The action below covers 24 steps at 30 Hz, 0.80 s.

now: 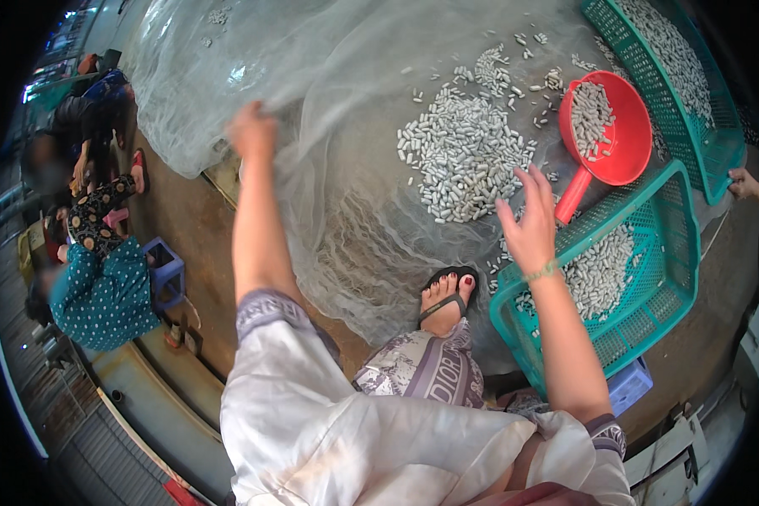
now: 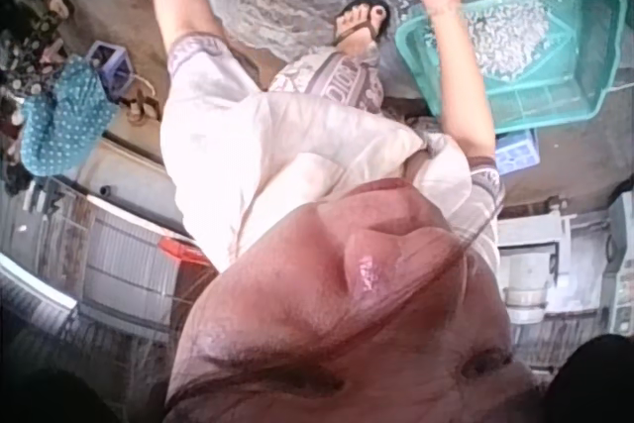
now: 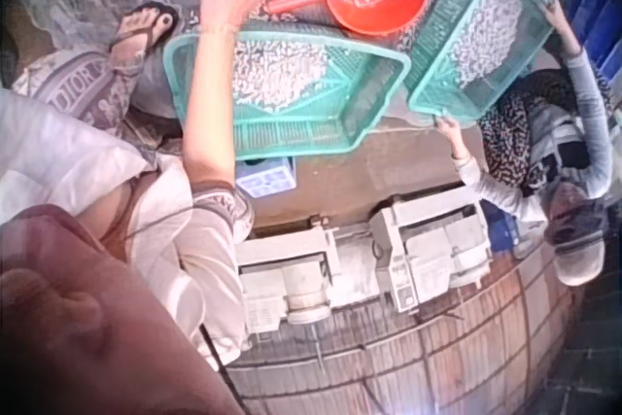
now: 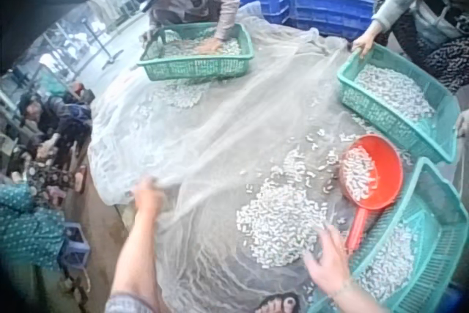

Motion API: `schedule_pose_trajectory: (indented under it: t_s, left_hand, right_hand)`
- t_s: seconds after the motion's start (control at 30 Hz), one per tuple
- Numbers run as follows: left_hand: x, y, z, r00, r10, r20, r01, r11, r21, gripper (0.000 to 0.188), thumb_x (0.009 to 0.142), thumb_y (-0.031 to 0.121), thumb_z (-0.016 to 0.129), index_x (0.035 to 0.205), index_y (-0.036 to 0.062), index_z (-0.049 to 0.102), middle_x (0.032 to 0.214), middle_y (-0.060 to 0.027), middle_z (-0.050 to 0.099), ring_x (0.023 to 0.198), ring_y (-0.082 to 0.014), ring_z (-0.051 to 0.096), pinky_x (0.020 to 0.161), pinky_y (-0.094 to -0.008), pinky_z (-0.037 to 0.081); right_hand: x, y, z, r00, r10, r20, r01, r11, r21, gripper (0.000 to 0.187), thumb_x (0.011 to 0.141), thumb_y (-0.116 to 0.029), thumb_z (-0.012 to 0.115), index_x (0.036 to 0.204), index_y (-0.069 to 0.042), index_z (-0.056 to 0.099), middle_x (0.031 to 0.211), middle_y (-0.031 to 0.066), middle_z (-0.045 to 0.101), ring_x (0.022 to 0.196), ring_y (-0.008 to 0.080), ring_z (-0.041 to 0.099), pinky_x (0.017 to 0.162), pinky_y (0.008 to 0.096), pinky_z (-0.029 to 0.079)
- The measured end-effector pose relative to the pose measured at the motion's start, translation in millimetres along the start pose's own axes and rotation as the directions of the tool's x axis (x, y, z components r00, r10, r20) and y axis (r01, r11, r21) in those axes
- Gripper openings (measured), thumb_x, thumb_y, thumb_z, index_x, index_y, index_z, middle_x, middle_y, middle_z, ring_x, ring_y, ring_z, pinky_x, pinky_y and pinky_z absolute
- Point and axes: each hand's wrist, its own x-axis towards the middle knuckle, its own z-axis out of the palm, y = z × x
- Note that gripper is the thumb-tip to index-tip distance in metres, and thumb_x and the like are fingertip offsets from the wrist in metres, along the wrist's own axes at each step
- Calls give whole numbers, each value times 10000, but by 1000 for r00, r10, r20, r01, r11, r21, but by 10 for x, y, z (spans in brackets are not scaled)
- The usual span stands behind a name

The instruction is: The person scoops white silkworm cocoons from a large pile on a mesh sheet using a red scoop and transfers them into a green basket. The person also uses their hands to gather and pour the cocoons into the basket.

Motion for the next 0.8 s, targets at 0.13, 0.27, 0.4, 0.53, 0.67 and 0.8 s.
schedule_pose_trajectory:
  t_s: [0.13, 0.27, 0.4, 0.53, 0.67, 0.8]
  left_hand:
    - [647, -678, -495, 765, -451, 460, 599, 762, -248, 723, 667, 349, 782, 1288, 131, 484, 1310, -141, 500, 1145, -294, 525, 1010, -457, 339]
    - [640, -122, -1260, 955, 12, 296, 164, 810, -563, 897, 654, 350, 807, 1389, 142, 337, 1371, -161, 410, 1189, -312, 472, 924, -416, 423]
    - [-185, 1277, -1801, 841, 326, -431, -286, 945, 157, 431, 716, 191, 775, 1105, 100, 612, 1012, -93, 618, 915, -190, 597, 761, -310, 475]
    - [-757, 2021, -1172, 781, 621, -68, -513, 574, -638, 99, 775, 66, 629, 868, 51, 659, 801, -100, 650, 708, -247, 643, 662, -342, 501]
    - [-858, 1983, 381, 746, 646, 161, -568, 743, -352, 195, 764, 90, 587, 948, 39, 629, 884, -126, 613, 868, -343, 601, 751, -434, 486]
    - [-763, 1861, 805, 749, 660, -55, -645, 708, -289, 205, 763, 93, 565, 959, 59, 614, 893, -113, 570, 877, -322, 561, 748, -426, 461]
  right_hand:
    - [307, 225, 304, 1000, -16, 18, 18, 992, -126, 614, 765, -209, 674, 1288, -17, 417, 1362, 255, 358, 1225, 413, 382, 1021, 459, 321]
    - [642, 367, 411, 1000, -6, 14, 8, 989, -145, 682, 750, -242, 694, 1323, -35, 389, 1388, 254, 331, 1252, 419, 357, 1029, 460, 317]
    - [822, 452, 581, 1000, 3, 25, 3, 975, -222, 671, 765, -239, 688, 1347, -104, 381, 1401, 230, 333, 1279, 403, 337, 1037, 458, 315]
    - [772, 349, 800, 1000, -9, 2, 9, 959, -284, 585, 778, -220, 674, 1311, -166, 439, 1343, 179, 410, 1221, 378, 395, 1000, 467, 340]
    - [706, 33, 774, 999, -14, 43, 26, 956, -291, 506, 778, -221, 672, 1246, -165, 488, 1205, 129, 496, 1086, 331, 472, 921, 459, 379]
    - [633, -53, 700, 989, 21, 143, 20, 960, -279, 395, 767, -241, 682, 1127, -154, 545, 1085, 98, 524, 1024, 306, 494, 836, 449, 402]
